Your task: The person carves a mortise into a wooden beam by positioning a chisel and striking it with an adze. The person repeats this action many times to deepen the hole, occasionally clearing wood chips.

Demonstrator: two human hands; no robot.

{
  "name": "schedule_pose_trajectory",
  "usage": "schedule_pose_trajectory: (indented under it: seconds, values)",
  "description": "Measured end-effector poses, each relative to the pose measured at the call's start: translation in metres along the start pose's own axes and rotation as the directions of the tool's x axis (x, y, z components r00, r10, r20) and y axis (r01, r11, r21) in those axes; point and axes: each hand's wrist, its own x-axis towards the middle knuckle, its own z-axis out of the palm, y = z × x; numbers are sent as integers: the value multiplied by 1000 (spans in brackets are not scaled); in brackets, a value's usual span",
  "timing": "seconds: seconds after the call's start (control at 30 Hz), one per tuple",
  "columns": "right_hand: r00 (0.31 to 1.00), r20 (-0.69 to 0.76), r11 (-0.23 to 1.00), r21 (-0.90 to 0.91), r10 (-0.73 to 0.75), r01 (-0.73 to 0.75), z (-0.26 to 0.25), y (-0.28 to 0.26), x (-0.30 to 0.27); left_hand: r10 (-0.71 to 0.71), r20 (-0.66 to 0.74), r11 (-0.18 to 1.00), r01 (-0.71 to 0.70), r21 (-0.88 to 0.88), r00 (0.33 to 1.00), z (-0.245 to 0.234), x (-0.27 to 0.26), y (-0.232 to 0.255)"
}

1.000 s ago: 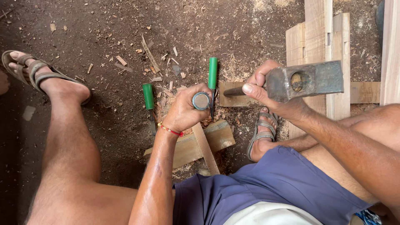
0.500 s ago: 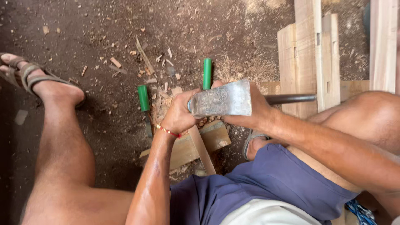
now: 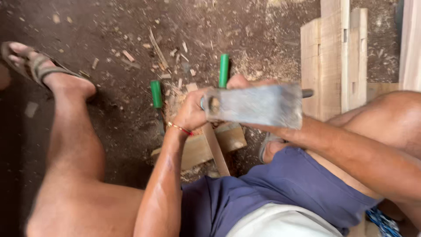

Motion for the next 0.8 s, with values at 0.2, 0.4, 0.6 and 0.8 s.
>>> schedule_pose_trajectory:
  seconds: [0.2, 0.4, 0.6, 0.8]
  values:
    - [998, 53, 997, -74, 37, -33, 3, 14, 4, -190, 32, 982, 190, 5, 981, -6, 10, 26]
    - [989, -149, 955, 294, -1, 45, -25, 0, -7, -92, -83, 995, 89, -41, 992, -8, 14, 54]
    - [952, -277, 895, 445, 130, 7, -43, 8, -8, 89, -105, 996, -92, -21, 990, -22, 9, 89]
    - [881, -66, 640, 712, 469, -288, -46, 12, -12, 120, -37, 992, -119, 27, 992, -10, 9, 81]
